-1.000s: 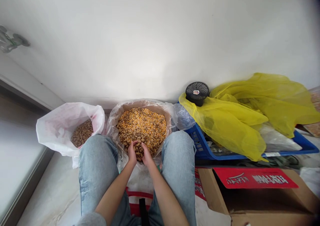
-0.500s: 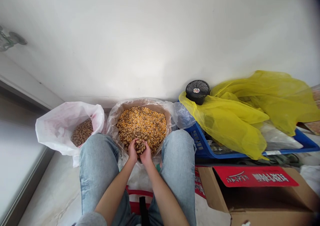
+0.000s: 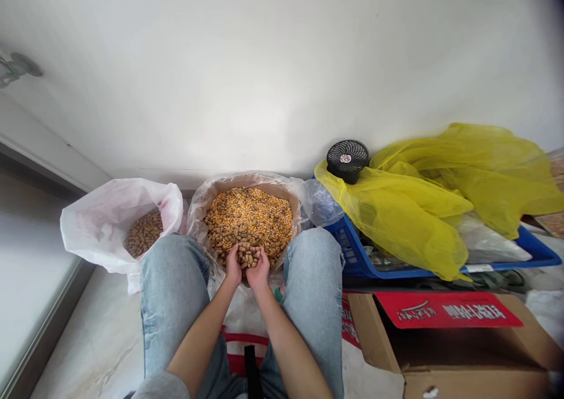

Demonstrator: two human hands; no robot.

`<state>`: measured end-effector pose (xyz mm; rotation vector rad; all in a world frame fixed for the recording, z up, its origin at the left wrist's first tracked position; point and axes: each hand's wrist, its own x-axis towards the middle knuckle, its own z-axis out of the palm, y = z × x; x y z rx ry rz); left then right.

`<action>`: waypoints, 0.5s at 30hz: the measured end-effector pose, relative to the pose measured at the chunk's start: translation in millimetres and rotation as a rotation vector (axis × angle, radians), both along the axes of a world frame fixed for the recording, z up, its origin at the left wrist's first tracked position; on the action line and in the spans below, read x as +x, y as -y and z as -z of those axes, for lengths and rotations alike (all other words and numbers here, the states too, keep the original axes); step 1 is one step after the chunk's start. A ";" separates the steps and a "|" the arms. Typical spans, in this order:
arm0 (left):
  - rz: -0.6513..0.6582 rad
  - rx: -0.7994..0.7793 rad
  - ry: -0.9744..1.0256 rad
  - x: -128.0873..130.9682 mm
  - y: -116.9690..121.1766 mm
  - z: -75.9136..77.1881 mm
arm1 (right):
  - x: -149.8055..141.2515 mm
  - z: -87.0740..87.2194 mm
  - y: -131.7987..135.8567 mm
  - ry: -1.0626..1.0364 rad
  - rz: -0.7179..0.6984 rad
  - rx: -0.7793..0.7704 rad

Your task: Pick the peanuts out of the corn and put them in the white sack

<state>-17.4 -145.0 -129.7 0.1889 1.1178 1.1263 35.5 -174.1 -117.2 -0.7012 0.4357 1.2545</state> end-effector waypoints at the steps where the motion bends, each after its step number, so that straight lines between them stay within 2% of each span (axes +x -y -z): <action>1: -0.008 -0.006 0.030 0.0 0.0 -2.6 | 0.5 -0.4 0.1 -0.001 0.007 0.001; 7: -0.072 -0.059 0.122 -0.4 -0.6 -12.9 | 5.5 -3.6 0.5 -0.010 0.046 0.022; 15: -0.139 -0.128 0.293 -0.7 0.9 -11.6 | 11.5 -11.3 0.8 -0.110 0.042 0.037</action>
